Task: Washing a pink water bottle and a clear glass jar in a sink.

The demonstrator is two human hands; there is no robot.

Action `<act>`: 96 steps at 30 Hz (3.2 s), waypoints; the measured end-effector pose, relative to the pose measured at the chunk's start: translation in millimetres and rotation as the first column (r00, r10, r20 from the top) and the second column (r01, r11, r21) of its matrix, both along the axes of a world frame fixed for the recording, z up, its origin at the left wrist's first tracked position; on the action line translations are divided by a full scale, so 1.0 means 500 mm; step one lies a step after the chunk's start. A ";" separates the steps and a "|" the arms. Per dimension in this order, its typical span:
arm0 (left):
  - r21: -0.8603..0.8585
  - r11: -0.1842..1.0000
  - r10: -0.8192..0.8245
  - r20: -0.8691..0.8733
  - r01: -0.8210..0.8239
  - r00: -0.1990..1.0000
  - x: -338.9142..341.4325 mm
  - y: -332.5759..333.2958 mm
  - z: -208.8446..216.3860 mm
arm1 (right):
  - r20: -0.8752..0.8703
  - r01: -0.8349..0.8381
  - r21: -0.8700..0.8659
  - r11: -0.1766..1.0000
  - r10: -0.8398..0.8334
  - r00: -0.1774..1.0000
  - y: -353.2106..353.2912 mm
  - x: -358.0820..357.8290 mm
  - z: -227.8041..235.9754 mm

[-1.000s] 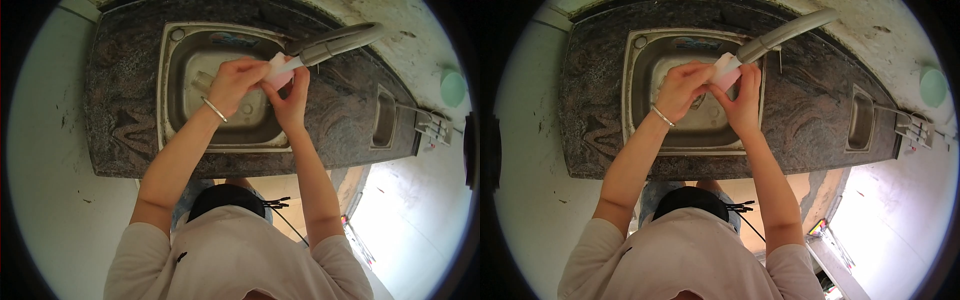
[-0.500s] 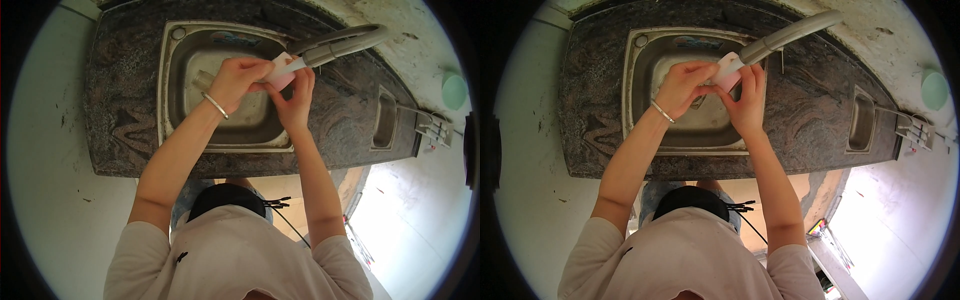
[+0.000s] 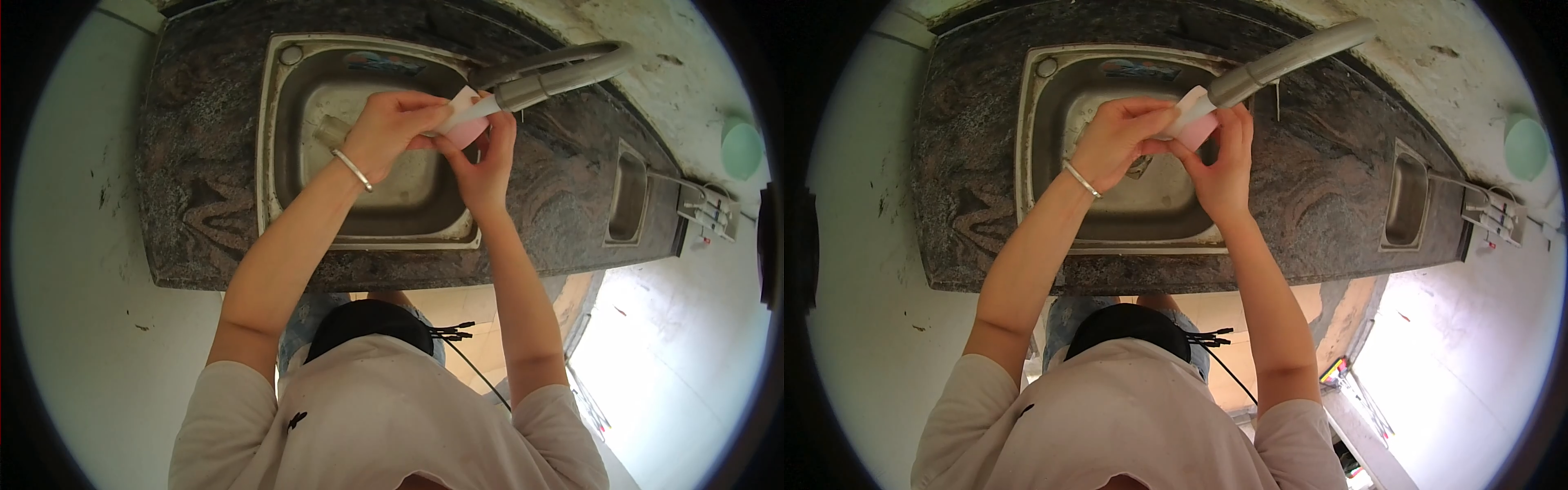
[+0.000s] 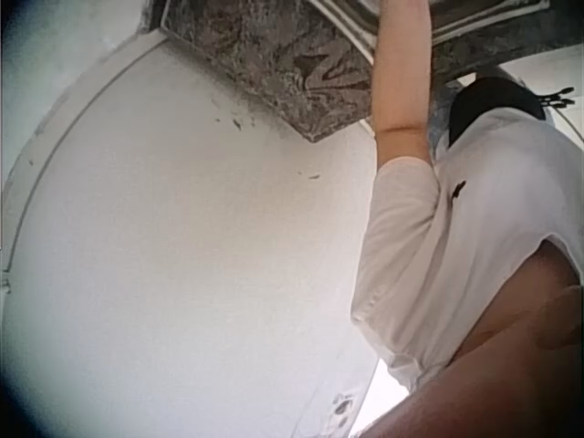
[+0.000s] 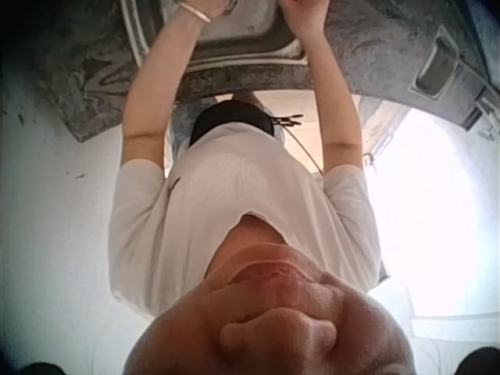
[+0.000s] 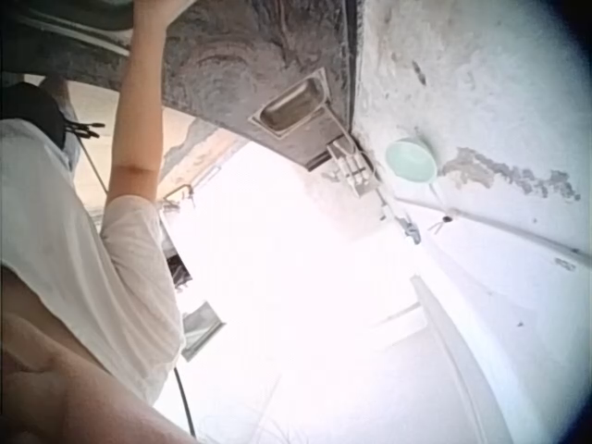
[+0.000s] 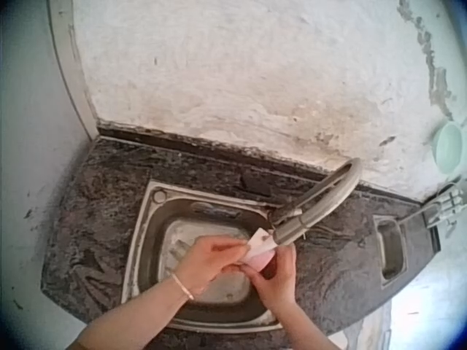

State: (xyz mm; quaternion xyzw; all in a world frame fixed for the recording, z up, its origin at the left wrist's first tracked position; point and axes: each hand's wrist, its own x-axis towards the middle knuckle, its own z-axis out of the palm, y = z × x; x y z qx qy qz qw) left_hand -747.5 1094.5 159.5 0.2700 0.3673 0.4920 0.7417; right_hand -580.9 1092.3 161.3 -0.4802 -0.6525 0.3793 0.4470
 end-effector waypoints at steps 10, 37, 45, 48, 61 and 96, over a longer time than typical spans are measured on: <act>-0.030 0.999 0.043 -0.020 -0.044 0.999 0.016 -0.008 0.017 | 0.264 -0.014 0.208 0.978 -0.042 0.964 0.001 0.002 0.003; 0.168 0.978 0.138 -0.094 -0.121 0.986 0.002 -0.023 -0.008 | -0.235 -0.050 -0.303 0.952 -0.024 0.972 0.002 -0.025 0.041; -0.122 0.988 0.090 -0.026 -0.092 0.996 0.007 -0.002 0.024 | 0.312 0.032 0.126 0.992 -0.070 0.947 -0.002 -0.019 0.025; 0.095 0.990 0.112 -0.059 -0.106 0.992 0.006 -0.014 0.002 | -0.132 0.018 -0.147 0.989 -0.038 0.991 0.002 -0.027 0.041; 0.018 0.995 0.095 -0.001 -0.095 0.995 0.015 -0.004 0.015 | 0.069 0.066 -0.055 0.996 -0.062 0.996 0.006 -0.011 0.034; 0.299 0.953 0.114 -0.250 -0.036 0.962 0.012 -0.020 -0.007 | -0.467 -0.206 -0.526 0.825 -0.077 0.881 0.021 -0.007 0.065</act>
